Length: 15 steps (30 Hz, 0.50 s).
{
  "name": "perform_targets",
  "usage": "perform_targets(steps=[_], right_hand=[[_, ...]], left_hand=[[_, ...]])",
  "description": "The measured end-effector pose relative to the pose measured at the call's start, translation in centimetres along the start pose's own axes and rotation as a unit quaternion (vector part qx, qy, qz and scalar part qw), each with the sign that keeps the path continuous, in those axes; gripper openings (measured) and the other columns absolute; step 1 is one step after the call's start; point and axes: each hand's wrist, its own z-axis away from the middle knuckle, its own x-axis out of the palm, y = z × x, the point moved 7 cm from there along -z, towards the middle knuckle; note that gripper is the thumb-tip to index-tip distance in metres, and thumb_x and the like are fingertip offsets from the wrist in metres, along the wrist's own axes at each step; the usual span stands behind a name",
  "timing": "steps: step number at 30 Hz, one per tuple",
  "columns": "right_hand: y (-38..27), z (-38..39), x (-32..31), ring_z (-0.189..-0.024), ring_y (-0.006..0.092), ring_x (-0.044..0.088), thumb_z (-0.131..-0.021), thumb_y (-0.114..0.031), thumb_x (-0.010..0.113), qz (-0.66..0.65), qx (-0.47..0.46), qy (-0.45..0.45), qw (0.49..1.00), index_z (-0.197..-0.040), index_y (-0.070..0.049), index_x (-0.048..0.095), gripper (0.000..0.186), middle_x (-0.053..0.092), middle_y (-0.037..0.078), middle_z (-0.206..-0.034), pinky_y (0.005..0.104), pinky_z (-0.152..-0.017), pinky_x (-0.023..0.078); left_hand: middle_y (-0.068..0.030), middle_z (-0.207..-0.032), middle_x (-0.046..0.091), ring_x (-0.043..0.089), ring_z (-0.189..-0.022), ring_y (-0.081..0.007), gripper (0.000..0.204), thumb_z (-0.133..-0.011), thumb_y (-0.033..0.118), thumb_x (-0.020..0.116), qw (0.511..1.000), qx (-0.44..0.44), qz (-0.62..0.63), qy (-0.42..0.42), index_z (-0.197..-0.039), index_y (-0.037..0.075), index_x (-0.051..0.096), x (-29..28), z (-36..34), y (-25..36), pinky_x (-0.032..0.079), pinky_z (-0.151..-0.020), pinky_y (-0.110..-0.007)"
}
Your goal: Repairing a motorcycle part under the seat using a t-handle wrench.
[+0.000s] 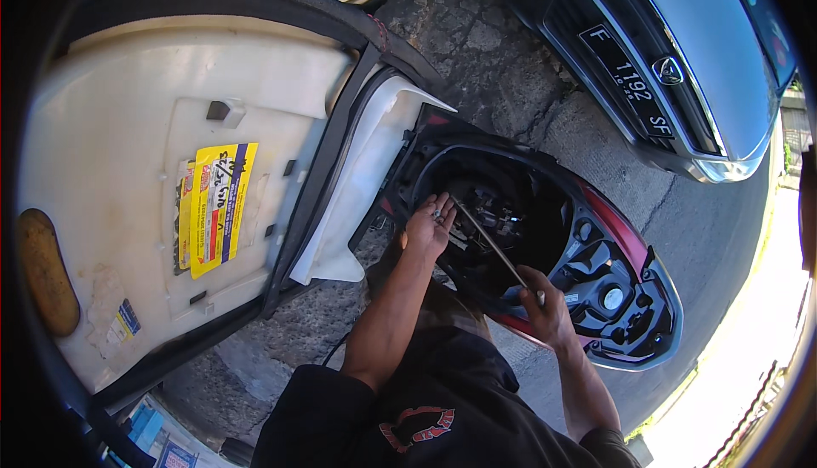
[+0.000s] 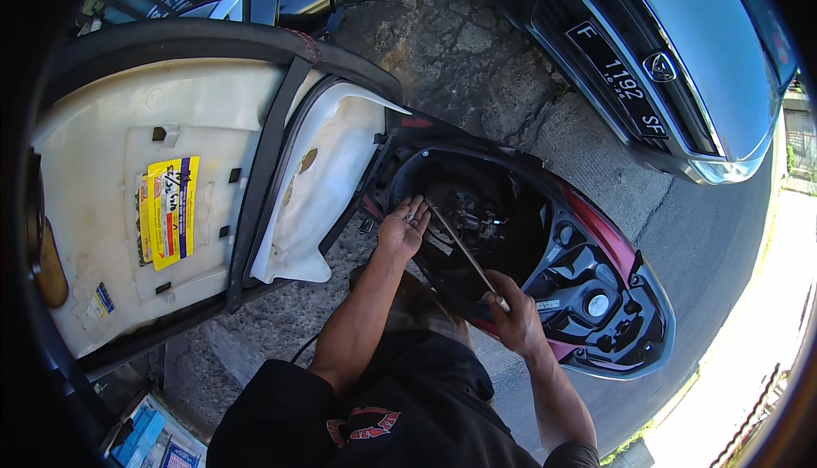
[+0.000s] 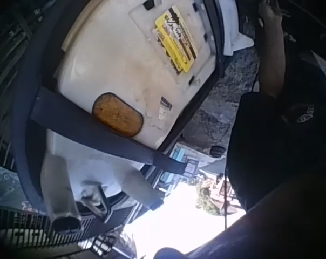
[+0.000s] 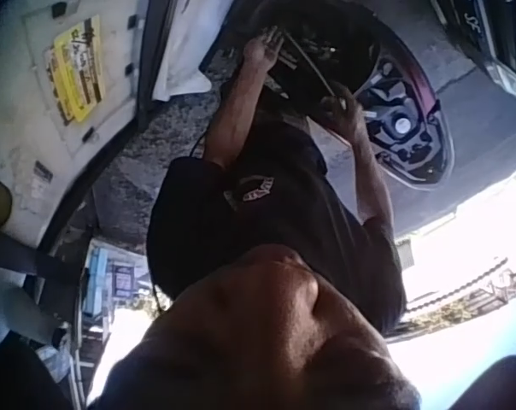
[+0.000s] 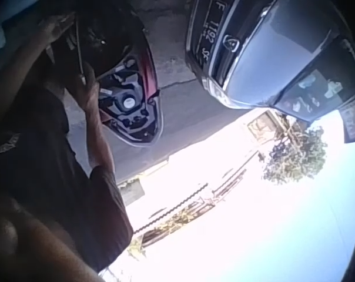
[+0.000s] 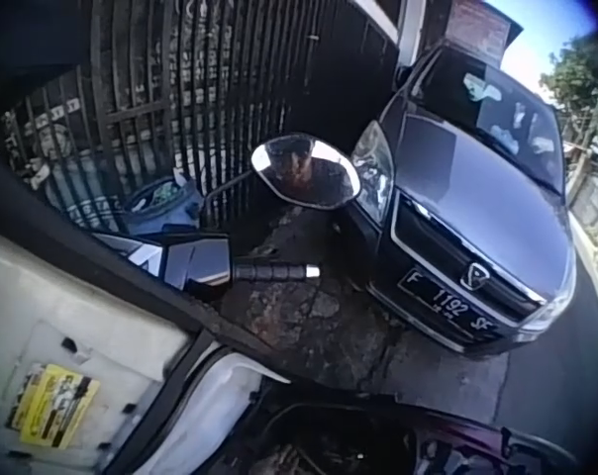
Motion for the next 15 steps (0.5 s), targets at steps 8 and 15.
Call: perform_targets(steps=[8, 15], right_hand=[[-0.2, 4.1, -1.0, -0.076, 0.0225, 0.063, -0.094, -0.015, 0.053, 0.007, 0.0, -0.034, 0.999, -0.129, 0.008, 0.054, 0.042, 0.068, 0.022, -0.092, 0.0352, -0.073, 0.049], [0.0, 3.4, -1.2, -0.079, 0.0268, 0.067, -0.095, -0.016, 0.053, 0.012, -0.014, -0.021, 1.0, -0.129, 0.006, 0.056, 0.04, 0.069, 0.022, -0.093, 0.0381, -0.074, 0.052]], left_hand=[[-0.0148, -0.116, 0.064, 0.061, -0.105, -0.027, 0.022, -0.101, 0.009, 0.039, 0.999, -0.025, -0.026, -0.033, -0.118, 0.006, 0.052, 0.1, -1.0, -0.8, 0.049, -0.093, -0.041], [-0.0113, -0.105, 0.067, 0.063, -0.093, -0.0228, 0.018, -0.102, 0.009, 0.04, 0.998, -0.046, -0.028, -0.036, -0.109, 0.006, 0.057, 0.0, -0.8, -2.0, 0.052, -0.085, -0.037]])
